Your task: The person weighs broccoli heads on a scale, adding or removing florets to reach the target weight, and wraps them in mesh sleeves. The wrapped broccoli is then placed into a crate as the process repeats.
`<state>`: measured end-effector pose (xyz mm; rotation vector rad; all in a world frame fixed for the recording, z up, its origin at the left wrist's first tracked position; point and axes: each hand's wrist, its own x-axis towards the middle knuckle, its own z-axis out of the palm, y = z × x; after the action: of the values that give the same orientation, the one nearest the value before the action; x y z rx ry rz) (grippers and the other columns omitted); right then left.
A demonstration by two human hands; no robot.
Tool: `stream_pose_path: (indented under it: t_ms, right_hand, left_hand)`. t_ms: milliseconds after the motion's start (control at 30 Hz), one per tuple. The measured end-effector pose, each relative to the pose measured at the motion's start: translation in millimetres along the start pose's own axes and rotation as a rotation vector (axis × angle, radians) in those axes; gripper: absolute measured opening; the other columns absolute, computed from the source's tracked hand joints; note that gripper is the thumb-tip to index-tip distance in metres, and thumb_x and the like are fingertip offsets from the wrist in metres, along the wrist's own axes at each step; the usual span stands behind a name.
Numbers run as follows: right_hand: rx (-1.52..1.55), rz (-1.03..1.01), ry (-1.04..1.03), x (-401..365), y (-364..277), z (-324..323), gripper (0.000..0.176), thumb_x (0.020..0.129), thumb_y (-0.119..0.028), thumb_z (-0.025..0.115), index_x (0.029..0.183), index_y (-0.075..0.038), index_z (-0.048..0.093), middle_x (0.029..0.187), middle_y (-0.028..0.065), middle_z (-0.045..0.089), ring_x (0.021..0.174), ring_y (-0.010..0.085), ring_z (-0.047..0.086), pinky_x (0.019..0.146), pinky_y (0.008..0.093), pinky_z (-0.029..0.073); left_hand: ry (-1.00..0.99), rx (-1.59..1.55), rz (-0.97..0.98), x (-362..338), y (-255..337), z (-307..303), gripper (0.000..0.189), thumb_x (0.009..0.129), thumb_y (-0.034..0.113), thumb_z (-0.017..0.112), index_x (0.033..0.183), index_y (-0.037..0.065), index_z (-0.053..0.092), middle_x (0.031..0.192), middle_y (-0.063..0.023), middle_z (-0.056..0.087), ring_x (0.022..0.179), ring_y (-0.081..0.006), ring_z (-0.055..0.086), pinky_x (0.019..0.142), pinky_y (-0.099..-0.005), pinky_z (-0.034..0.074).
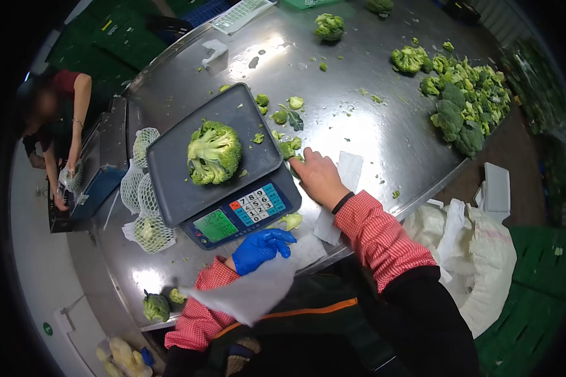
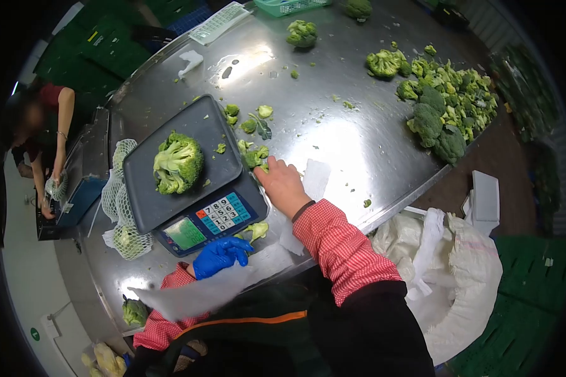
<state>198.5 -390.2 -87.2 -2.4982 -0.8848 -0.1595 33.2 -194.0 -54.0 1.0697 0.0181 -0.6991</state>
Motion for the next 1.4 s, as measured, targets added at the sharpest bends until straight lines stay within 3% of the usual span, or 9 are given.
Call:
stream_pose_path:
  t_ms: [67,200,333,367,767,867,900,1033,1400]
  right_hand:
    - [0.079,0.081,0.008,4.6,8.6,9.5,0.028,0.074,-0.006,0.057,0.103,-0.007,0.055,0.085,0.0168,0.055,0.075,0.0319,0.059,0.062,0.0435,0.047]
    - [1.247,0.743,-0.158,10.7,26.6,-45.4,0.024,0.089,-0.013,0.050,0.111,-0.005,0.048,0.081,0.0115,0.063,0.064,0.0173,0.059,0.057,0.0284,0.048]
    - [1.509,0.676,-0.184,16.6,11.5,-74.0,0.020,0.094,-0.022,0.044,0.105,-0.005,0.044,0.090,0.0113,0.061,0.072,0.0193,0.061,0.062,0.0285,0.048]
    - [1.497,0.649,-0.214,20.8,-0.7,-79.9,0.022,0.094,-0.026,0.044,0.103,-0.005,0.045,0.086,0.0085,0.061,0.073,0.0130,0.059,0.062,0.0223,0.046]
    - [1.417,0.523,-0.011,98.2,-89.6,-76.8,0.020,0.087,-0.021,0.060,0.088,-0.003,0.052,0.078,0.0029,0.054,0.062,0.0115,0.054,0.055,0.0237,0.043]
    - [1.201,0.537,0.073,114.7,-106.7,-60.6,0.024,0.086,-0.023,0.063,0.088,-0.003,0.052,0.076,0.0024,0.054,0.062,0.0113,0.055,0.056,0.0233,0.043]
    - [1.078,0.381,0.154,118.0,-98.0,-31.4,0.031,0.086,-0.032,0.061,0.086,-0.002,0.052,0.074,0.0057,0.056,0.062,0.0162,0.056,0.057,0.0272,0.043]
    - [0.444,0.339,0.042,113.3,-112.1,-30.7,0.045,0.089,-0.045,0.054,0.084,0.000,0.053,0.073,0.0136,0.058,0.068,0.0291,0.057,0.064,0.0366,0.044]
    - [0.704,0.174,0.087,67.3,-108.5,-73.9,0.030,0.093,-0.028,0.051,0.110,-0.004,0.052,0.080,0.0126,0.060,0.075,0.0248,0.060,0.069,0.0333,0.046]
  left_hand:
    - [0.093,0.015,-0.057,-8.1,-1.1,4.2,0.047,0.075,-0.001,0.057,0.122,0.001,0.054,0.104,-0.0099,0.062,0.091,-0.0169,0.059,0.087,-0.0301,0.044]
    - [0.131,-0.121,-0.045,-28.7,-14.5,-8.7,0.046,0.076,0.003,0.061,0.122,0.001,0.055,0.113,-0.0094,0.061,0.092,-0.0166,0.058,0.088,-0.0306,0.044]
    - [0.096,-0.104,0.023,-32.4,-21.6,-16.7,0.048,0.078,0.005,0.063,0.124,0.000,0.052,0.116,-0.0116,0.060,0.094,-0.0177,0.058,0.089,-0.0312,0.044]
    - [0.093,-0.112,0.040,-31.4,-20.5,-15.0,0.049,0.078,0.005,0.063,0.125,0.000,0.052,0.116,-0.0120,0.059,0.095,-0.0181,0.058,0.089,-0.0314,0.044]
    - [0.180,-0.162,0.129,-49.5,-24.2,-19.8,0.049,0.075,-0.001,0.059,0.123,-0.004,0.050,0.120,-0.0113,0.057,0.096,-0.0182,0.058,0.091,-0.0322,0.044]
    - [0.213,-0.150,0.171,-53.8,-27.8,-20.9,0.049,0.073,-0.003,0.052,0.122,-0.003,0.052,0.115,-0.0116,0.059,0.095,-0.0179,0.059,0.091,-0.0320,0.044]
    - [0.207,-0.154,0.187,-54.7,-28.9,-21.7,0.048,0.074,-0.002,0.052,0.122,-0.003,0.052,0.115,-0.0115,0.059,0.095,-0.0179,0.058,0.091,-0.0320,0.044]
    - [0.202,-0.165,0.231,-56.2,-27.0,-22.0,0.046,0.076,0.000,0.054,0.122,-0.003,0.052,0.115,-0.0112,0.059,0.095,-0.0178,0.058,0.091,-0.0321,0.044]
    - [0.284,-0.158,0.371,-59.1,14.9,-16.8,0.036,0.079,-0.005,0.052,0.115,-0.002,0.055,0.106,-0.0091,0.060,0.093,-0.0159,0.058,0.089,-0.0302,0.045]
